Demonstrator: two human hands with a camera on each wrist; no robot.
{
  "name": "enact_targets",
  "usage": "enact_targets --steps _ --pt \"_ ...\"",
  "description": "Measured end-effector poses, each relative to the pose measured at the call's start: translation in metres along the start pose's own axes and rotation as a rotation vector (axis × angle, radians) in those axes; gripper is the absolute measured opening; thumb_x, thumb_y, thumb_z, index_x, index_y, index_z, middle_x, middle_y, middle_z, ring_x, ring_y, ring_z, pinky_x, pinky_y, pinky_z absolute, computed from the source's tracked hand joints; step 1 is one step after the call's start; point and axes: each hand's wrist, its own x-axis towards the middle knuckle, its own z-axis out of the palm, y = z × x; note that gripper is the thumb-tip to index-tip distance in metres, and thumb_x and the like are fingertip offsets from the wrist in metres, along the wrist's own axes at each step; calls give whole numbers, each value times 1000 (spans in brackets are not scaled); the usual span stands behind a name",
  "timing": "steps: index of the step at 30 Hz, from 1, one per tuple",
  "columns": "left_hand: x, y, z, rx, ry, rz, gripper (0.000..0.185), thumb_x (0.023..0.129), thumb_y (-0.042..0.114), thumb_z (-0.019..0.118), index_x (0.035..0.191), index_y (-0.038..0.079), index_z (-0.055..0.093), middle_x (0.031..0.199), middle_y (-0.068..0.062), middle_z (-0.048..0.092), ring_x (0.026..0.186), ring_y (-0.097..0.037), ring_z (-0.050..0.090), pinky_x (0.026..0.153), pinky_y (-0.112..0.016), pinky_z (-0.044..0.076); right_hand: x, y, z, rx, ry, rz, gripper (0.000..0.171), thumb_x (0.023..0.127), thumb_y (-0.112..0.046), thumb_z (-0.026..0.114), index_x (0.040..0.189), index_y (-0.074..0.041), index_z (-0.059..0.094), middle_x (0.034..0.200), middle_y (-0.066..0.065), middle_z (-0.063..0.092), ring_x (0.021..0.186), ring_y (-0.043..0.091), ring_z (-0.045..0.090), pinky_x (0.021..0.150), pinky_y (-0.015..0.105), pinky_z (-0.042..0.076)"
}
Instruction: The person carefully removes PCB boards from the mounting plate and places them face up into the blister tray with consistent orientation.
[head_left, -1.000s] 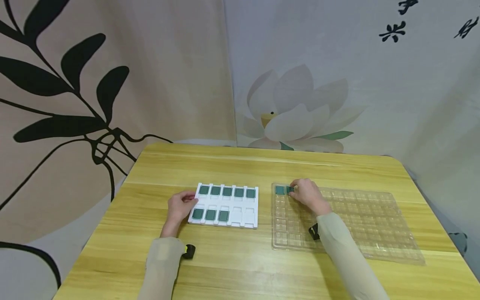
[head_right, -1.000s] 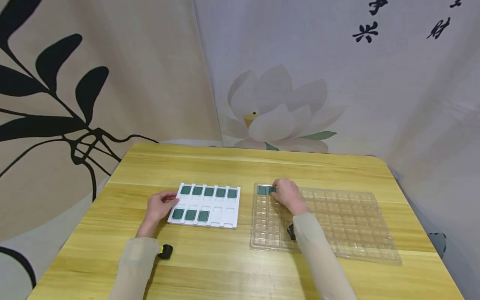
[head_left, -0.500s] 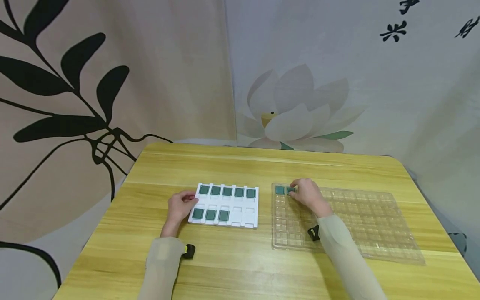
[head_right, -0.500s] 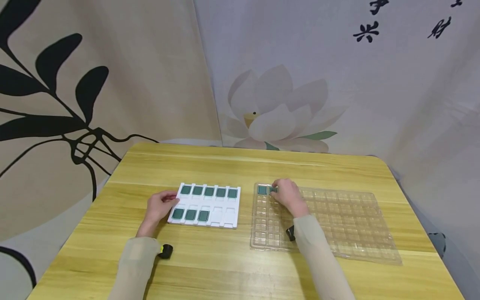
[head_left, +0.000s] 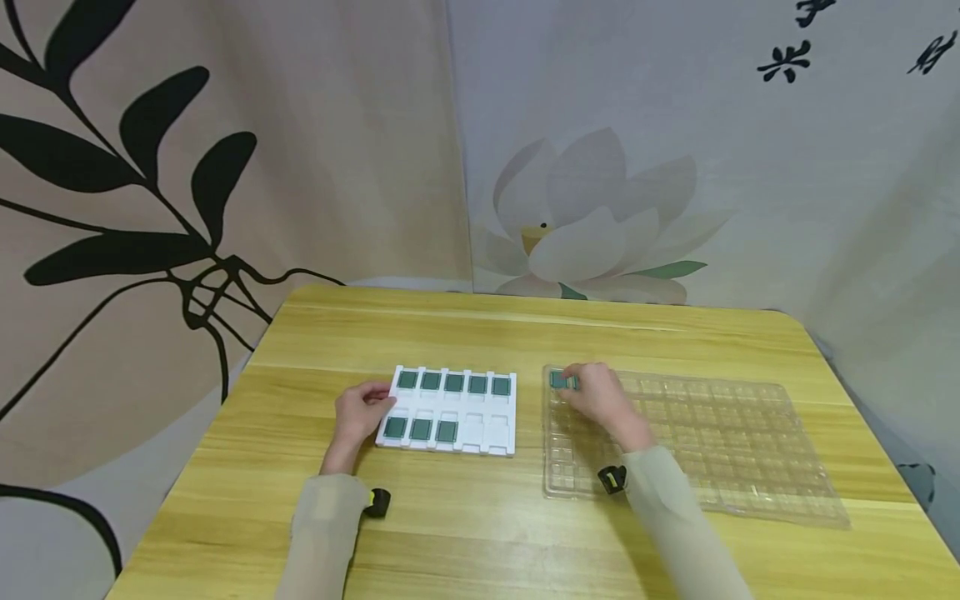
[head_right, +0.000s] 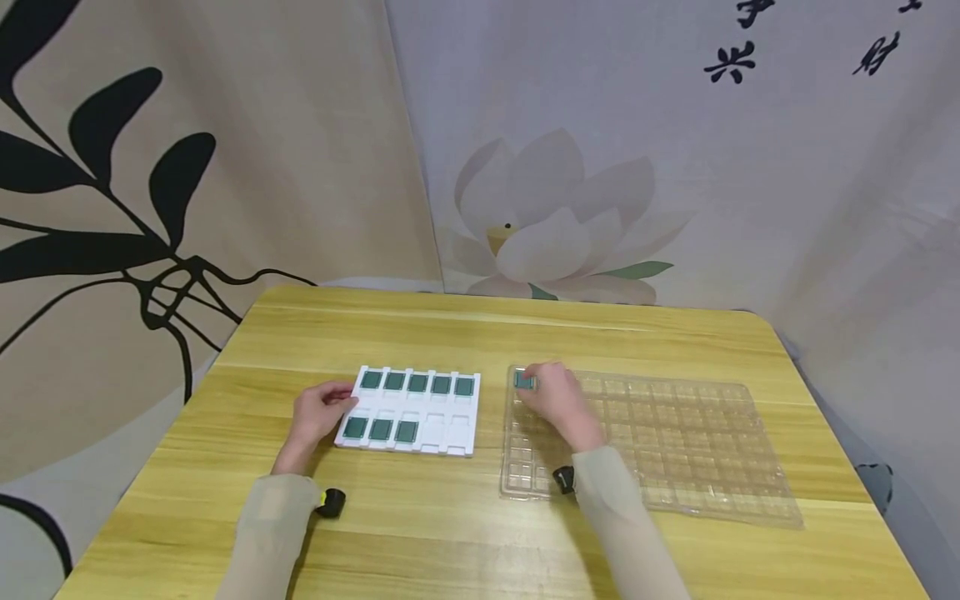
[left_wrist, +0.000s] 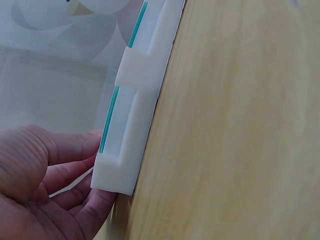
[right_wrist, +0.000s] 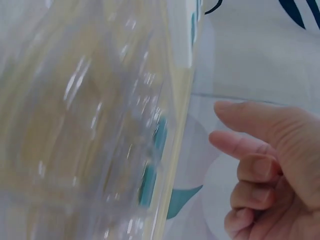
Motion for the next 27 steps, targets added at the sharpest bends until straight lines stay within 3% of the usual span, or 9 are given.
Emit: enact_targets --steps 9,19,21,22,27 --pt "0 0 0 8 0 -3 26 84 0 65 108 -9 64 99 -25 64 87 -31 61 74 -31 51 -1 -22 17 -11 10 -67 25 80 -10 71 101 3 68 58 2 54 43 5 31 42 20 30" --pt "0 -2 -1 14 -2 1 27 84 1 65 109 -9 63 100 -25 64 88 -31 60 77 -35 51 -1 -48 37 -1 -28 -97 26 81 -14 72 102 1 69 44 -9 28 40 4 23 37 17 20" --pt "0 -2 -1 14 -1 5 26 84 1 65 108 -9 64 99 -25 64 88 -31 60 76 -34 50 -1 -53 40 2 -48 -99 26 81 -14 71 103 0 69 45 -9 29 40 3 24 38 18 22" --pt "0 -2 -1 14 0 8 26 84 1 65 108 -9 64 99 -25 64 87 -31 60 76 -33 50 -1 -55 41 -6 -48 -113 25 81 -15 72 102 -1 69 44 -9 30 39 3 25 42 18 33" --pt "0 -1 -1 14 -2 12 25 84 1 65 107 -9 64 99 -25 64 88 -31 60 77 -35 50 0 -65 44 -2 -50 -166 23 81 -15 73 99 0 69 46 -7 39 39 3 27 45 19 36"
